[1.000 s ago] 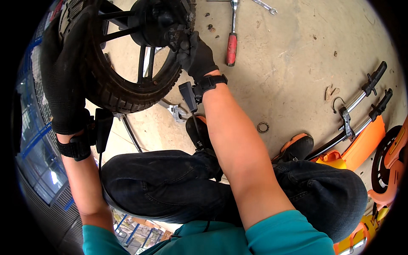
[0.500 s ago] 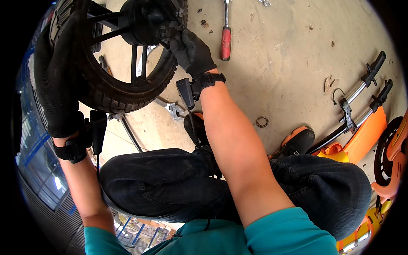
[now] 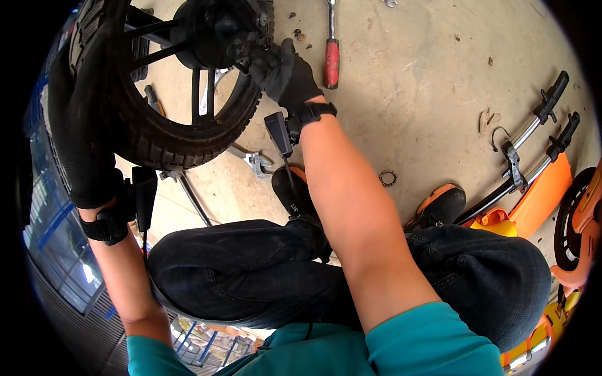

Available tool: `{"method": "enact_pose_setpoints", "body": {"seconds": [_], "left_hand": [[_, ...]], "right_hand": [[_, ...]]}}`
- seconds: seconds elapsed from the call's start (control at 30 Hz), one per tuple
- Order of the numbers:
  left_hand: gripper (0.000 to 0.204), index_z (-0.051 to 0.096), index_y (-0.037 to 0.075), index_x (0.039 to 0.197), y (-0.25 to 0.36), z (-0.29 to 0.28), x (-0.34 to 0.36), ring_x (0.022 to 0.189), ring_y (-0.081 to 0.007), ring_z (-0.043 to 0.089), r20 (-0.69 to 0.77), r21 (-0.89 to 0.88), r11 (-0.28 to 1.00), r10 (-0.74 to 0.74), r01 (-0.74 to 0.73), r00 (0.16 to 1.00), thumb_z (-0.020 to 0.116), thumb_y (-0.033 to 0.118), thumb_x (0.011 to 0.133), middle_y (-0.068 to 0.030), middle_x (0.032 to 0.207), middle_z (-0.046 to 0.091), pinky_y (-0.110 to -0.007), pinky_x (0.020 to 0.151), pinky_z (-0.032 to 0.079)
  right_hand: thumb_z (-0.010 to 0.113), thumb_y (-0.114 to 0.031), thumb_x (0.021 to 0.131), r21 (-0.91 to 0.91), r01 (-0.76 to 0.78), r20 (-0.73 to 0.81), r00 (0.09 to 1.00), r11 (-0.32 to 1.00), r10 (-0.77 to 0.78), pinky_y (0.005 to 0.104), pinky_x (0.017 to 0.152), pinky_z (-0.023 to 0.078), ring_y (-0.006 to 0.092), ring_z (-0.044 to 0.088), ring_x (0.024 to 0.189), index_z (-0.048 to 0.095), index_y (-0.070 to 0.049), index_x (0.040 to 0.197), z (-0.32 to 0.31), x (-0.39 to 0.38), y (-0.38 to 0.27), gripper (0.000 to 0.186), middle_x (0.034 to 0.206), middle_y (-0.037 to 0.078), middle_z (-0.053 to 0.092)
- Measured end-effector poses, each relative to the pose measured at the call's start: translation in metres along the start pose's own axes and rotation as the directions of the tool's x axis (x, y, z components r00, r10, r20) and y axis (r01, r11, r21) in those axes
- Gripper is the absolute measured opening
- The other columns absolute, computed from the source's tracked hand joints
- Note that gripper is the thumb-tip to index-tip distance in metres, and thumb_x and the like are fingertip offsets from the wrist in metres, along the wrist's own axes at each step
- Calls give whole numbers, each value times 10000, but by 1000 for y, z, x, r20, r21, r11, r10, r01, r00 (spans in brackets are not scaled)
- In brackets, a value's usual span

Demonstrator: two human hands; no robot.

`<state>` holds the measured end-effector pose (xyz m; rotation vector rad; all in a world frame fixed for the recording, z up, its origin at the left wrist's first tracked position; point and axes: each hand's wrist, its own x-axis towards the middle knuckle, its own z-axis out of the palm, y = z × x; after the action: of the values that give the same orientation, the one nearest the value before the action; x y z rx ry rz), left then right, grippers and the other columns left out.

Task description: The person removes the front axle and wheel from an orange electric scooter by hand and with a wrench, and then positions a yellow plastic fender on the front fork.

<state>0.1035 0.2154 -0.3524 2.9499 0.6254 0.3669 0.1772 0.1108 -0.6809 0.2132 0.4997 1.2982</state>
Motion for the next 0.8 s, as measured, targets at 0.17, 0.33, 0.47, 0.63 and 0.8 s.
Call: {"method": "enact_pose_setpoints", "body": {"seconds": [0.17, 0.33, 0.47, 0.63, 0.8], "left_hand": [[436, 520, 64, 1430, 1, 1, -6, 1201, -254, 625, -12, -245, 956, -166, 158, 986, 579, 232, 1032, -134, 1358, 608, -354, 975, 532], [443, 515, 67, 1436, -2, 1, -5, 1206, -256, 622, -5, -195, 964, -187, 182, 982, 579, 237, 1032, -131, 1364, 607, -355, 979, 531], [438, 516, 65, 1433, 4, 1, 4, 1210, -262, 620, 19, -57, 998, -26, 27, 999, 581, 221, 1029, -134, 1368, 604, -353, 973, 529], [432, 519, 59, 1427, -2, -1, -5, 1212, -273, 619, -1, -11, 998, -56, 56, 998, 579, 213, 1028, -142, 1377, 598, -354, 976, 523], [443, 508, 60, 1434, 7, 2, 2, 1222, -275, 614, -8, -125, 987, -99, 98, 995, 576, 227, 1030, -144, 1382, 594, -360, 984, 525]], "right_hand": [[437, -181, 1089, -302, 238, 137, 969, 923, -205, 319, 966, 507, 187, 596, 1075, 559, -2, 1266, -9, 0, 8, 279, 1166, 112, 637], [455, -189, 1080, -908, 357, 282, 908, 218, -310, 301, 864, 527, 159, 588, 973, 549, -3, 1234, -28, 14, 10, 260, 1079, 89, 611], [484, -256, 1068, -426, 144, 485, 870, 893, 91, 295, 832, 522, 165, 588, 953, 559, -19, 1188, -43, 36, -6, 277, 1057, 96, 613], [486, -241, 1066, -127, 57, -148, 986, 990, -76, 311, 844, 521, 206, 599, 982, 560, -18, 1219, 13, -3, 7, 280, 1109, 114, 628], [445, -204, 1083, 3, 61, 76, 995, 998, -61, 317, 888, 514, 208, 594, 1006, 524, -10, 1332, -4, 2, 1, 325, 1208, 134, 619]]}}
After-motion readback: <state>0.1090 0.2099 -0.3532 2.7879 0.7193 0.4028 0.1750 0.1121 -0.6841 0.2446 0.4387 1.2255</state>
